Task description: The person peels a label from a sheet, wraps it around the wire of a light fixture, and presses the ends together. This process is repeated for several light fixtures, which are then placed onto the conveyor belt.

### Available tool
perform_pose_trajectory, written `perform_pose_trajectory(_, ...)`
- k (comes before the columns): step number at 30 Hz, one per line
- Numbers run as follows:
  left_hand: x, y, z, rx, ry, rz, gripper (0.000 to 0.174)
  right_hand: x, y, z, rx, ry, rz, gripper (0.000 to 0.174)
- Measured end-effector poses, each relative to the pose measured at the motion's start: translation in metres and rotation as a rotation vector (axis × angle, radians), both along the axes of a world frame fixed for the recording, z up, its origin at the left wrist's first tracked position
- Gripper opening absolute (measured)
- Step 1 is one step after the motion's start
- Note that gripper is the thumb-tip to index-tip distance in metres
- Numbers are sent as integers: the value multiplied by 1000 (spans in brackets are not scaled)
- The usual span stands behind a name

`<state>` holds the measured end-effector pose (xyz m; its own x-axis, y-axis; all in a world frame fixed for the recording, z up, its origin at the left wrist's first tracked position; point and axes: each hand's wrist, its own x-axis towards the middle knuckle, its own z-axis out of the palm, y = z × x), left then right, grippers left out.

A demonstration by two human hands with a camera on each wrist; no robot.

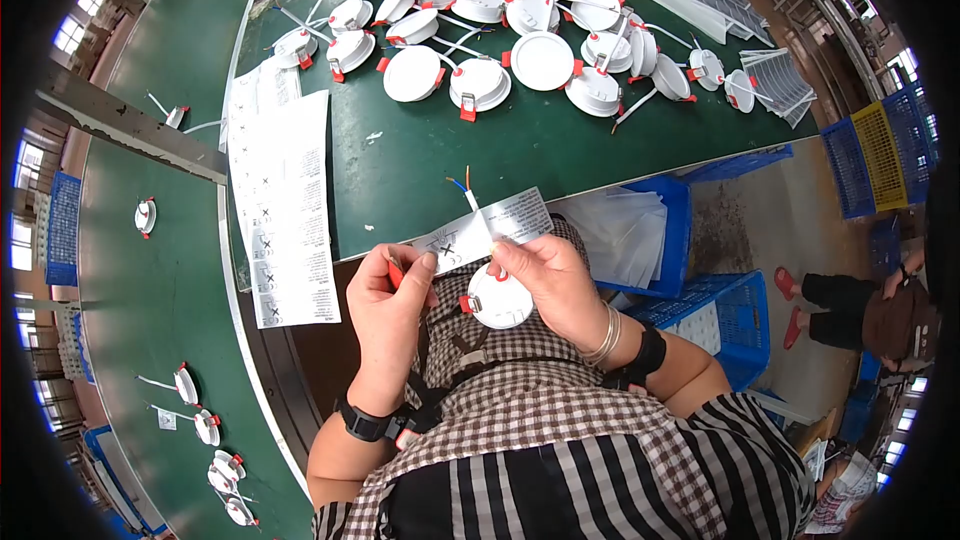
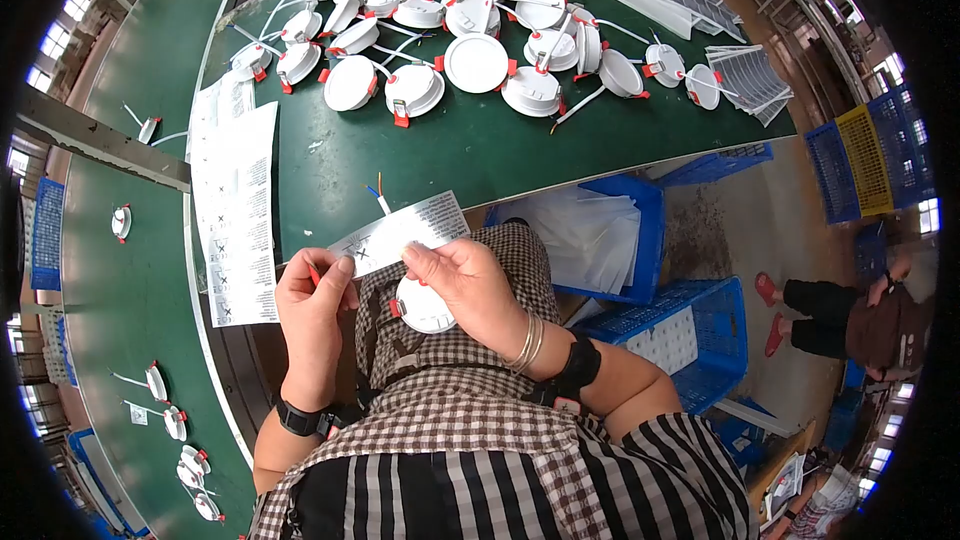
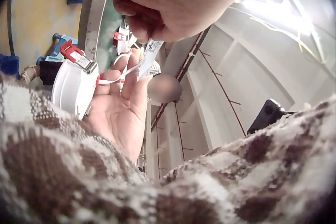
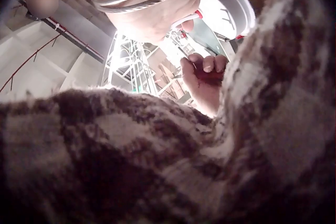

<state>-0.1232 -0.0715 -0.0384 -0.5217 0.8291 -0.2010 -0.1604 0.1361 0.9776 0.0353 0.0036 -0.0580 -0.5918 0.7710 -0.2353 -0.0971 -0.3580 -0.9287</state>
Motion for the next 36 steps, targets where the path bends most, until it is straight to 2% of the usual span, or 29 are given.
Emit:
perform_pose_trajectory(18, 1, 1, -5, 8, -29, -13, 9, 0, 1, -5, -38, 8, -41, 35)
perform_pose_trajectory(33, 7, 3, -3, 4, -12, -42, 8, -9, -1, -11, -316, 156, -220, 32)
perform_pose_trajectory(36, 8, 3, -3, -7, -2, -61, 8, -9, -3, -13, -404, 193, -266, 27)
